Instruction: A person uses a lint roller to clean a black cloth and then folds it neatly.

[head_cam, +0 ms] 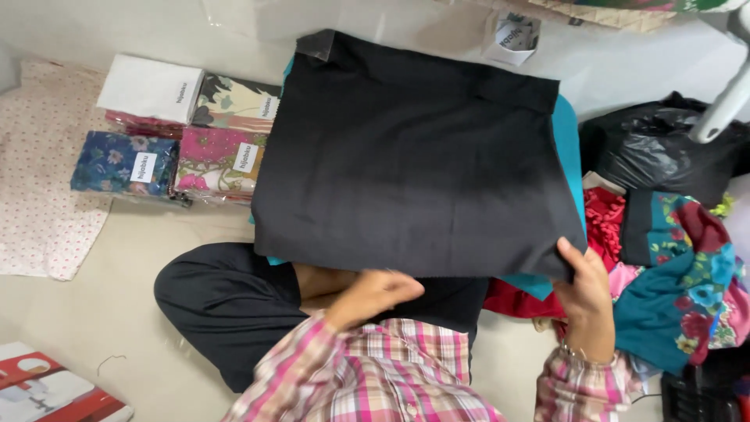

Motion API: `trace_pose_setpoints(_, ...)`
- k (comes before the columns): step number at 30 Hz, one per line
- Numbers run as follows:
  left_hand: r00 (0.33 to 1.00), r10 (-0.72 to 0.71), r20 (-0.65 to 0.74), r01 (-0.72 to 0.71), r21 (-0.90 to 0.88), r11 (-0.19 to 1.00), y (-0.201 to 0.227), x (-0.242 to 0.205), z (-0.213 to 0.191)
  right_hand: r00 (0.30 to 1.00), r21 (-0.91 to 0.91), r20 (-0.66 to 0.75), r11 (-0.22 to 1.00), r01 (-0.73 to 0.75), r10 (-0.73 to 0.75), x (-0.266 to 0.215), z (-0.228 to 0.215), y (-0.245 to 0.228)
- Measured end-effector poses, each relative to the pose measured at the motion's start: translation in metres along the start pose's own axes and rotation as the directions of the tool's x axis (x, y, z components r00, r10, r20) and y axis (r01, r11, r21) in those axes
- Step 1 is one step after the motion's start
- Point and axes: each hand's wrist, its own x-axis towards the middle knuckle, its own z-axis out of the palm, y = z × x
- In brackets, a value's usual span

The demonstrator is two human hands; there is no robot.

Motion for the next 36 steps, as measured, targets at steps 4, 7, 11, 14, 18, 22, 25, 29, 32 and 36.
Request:
trace_pose_setpoints(4, 0.944, -0.149, 0.293, 0.310, -0.640, 0.703, -0.030, 0.017, 0.042, 0.996, 0.113, 0.044, 0.991, 0.067, -0.072, 0.003, 0.008, -0.026)
trace_pose_setpoints(7, 0.838, -0.526, -0.144, 0.088, -0.916, 0.391, 0.000, 0.032, 0.020, 0.998, -0.001, 0.059, 1.000, 0.005, -0.004, 0.029, -0.042, -0.016)
trace_pose_setpoints(11, 0.807, 0.066, -0.587, 0.102, 0.249, 0.963, -0.054, 0.060, -0.068, 0.995, 0.050, 0.075, 0.997, 0.067, -0.070, 0.060, -0.052, -0.019)
trace_pose_setpoints(14, 0.555, -0.675, -0.486, -0.362, -0.872, 0.330, 0.005, 0.109, -0.121, 0.982, 0.067, 0.182, 0.997, 0.034, -0.046, 0.110, -0.044, -0.025)
trace_pose_setpoints(18, 0.637, -0.546, -0.544, -0.351, -0.835, 0.423, 0.071, 0.162, -0.158, 0.996, 0.223, 0.083, 0.974, -0.033, 0.015, 0.173, -0.010, -0.065)
trace_pose_setpoints(22, 0.666, -0.281, -0.691, -0.653, -0.722, 0.229, 0.208, 0.150, -0.180, 0.956, 0.262, -0.091, 0.919, 0.294, -0.279, 0.179, 0.014, -0.149)
trace_pose_setpoints(25, 0.543, 0.302, -0.783, -0.838, -0.528, 0.138, 0.180, 0.141, -0.195, 0.904, 0.387, 0.021, 0.838, 0.386, -0.427, 0.150, 0.000, -0.167)
trace_pose_setpoints(29, 0.692, -0.118, -0.713, -0.613, -0.665, 0.427, 0.159, 0.074, -0.165, 0.813, 0.158, 0.090, 0.814, 0.559, -0.576, 0.129, -0.032, -0.113)
trace_pose_setpoints(32, 0.751, -0.247, -0.613, -0.385, -0.710, 0.590, 0.064, 0.085, -0.157, 0.919, -0.002, -0.067, 0.921, 0.389, -0.389, 0.116, -0.047, -0.060)
trace_pose_setpoints(36, 0.772, -0.382, -0.507, -0.226, -0.782, 0.582, -0.047, 0.098, -0.136, 0.995, -0.162, -0.039, 0.983, 0.083, -0.091, 0.120, -0.079, 0.019)
